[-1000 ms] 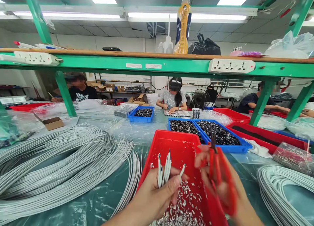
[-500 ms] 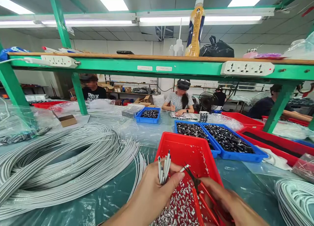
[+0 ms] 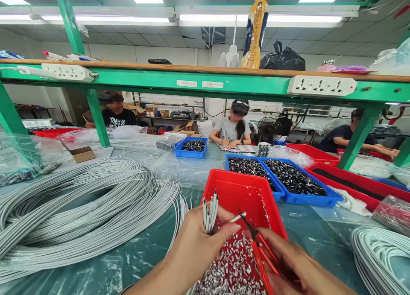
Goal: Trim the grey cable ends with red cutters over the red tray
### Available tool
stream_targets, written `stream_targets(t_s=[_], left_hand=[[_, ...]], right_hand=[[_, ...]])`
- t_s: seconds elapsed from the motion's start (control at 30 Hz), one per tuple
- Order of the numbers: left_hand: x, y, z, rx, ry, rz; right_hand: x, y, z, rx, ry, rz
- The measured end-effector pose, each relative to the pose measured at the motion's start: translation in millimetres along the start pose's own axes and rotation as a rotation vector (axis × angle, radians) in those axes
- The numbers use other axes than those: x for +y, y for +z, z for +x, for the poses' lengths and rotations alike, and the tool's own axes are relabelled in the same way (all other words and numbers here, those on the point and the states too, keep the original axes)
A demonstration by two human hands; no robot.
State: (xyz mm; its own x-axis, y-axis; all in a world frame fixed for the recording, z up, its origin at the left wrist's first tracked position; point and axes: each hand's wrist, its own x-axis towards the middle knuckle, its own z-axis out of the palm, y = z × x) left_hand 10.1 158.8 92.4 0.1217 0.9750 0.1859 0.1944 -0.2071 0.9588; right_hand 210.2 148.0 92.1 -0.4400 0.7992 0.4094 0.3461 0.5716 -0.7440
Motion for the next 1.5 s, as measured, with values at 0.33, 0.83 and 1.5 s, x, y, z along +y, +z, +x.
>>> stream_targets(t_s=[0.33, 0.83, 1.5], left_hand=[[-7, -5.7, 7, -0.202, -0.041, -0.279], [-21, 21.5, -8, -0.521, -0.094, -0.526], [-8, 18.7, -21, 0.116, 0.375, 0.302]], right_hand=[[20, -10, -16, -0.044, -0.045, -0.306], [-2, 27, 8, 0.168, 0.159, 0.555], [-11, 49, 6, 0.555, 0.249, 0.482]])
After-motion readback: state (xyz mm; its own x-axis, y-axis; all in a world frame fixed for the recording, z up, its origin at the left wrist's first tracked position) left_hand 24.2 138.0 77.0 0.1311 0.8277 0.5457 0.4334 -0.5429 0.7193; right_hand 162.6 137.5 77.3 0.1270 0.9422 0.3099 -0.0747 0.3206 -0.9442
